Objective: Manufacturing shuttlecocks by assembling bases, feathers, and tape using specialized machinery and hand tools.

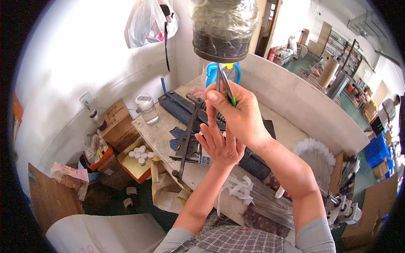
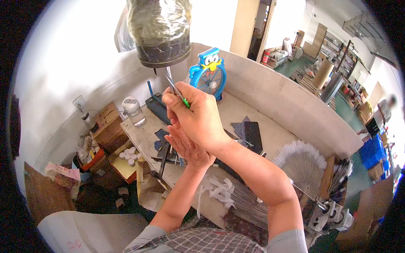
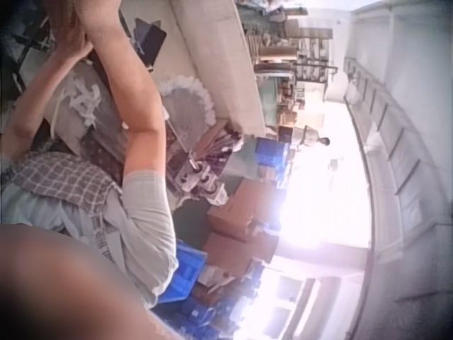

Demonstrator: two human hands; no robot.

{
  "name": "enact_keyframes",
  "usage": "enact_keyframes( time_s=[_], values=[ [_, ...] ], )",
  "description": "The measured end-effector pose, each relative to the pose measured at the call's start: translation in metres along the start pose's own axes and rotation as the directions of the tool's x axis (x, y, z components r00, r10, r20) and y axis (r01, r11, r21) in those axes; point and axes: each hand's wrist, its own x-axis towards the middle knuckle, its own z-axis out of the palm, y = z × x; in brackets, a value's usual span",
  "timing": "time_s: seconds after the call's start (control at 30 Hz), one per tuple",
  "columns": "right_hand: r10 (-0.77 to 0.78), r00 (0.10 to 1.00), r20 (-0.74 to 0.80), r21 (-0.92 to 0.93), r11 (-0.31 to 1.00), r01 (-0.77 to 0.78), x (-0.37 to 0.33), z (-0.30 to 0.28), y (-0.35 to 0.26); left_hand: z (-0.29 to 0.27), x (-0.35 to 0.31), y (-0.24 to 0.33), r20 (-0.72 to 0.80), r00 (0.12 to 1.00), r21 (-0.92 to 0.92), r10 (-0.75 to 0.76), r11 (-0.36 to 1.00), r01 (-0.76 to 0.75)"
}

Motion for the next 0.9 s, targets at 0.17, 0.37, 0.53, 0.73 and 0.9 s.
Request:
enact_keyframes(
  time_s=[0.17, 0.37, 0.53, 0.73, 0.9],
  values=[
    [-0.018, 1.000, -0.005, -0.002, 1.000, 0.018, 0.001, -0.004, 0.004, -0.010, -0.027, -0.002, -0.047, 0.999, -0.242, -0.003, 0.970, -0.008],
    [-0.019, 1.000, 0.024, -0.007, 1.000, 0.019, 0.000, -0.001, 0.006, 0.004, -0.061, -0.019, -0.011, 0.999, -0.178, 0.040, 0.983, -0.042],
    [-0.013, 1.000, 0.014, -0.012, 1.000, 0.013, 0.001, -0.004, 0.006, 0.000, -0.064, -0.017, 0.129, 0.990, -0.137, 0.054, 0.990, -0.036],
    [-0.025, 0.999, 0.044, -0.023, 0.999, 0.026, 0.003, -0.008, 0.010, -0.014, -0.081, -0.016, 0.123, 0.992, -0.257, 0.010, 0.966, 0.022],
    [-0.030, 0.997, 0.066, -0.011, 0.999, 0.030, 0.002, -0.011, 0.011, -0.023, -0.086, -0.014, 0.159, 0.987, -0.250, -0.010, 0.967, 0.050]
  ],
)
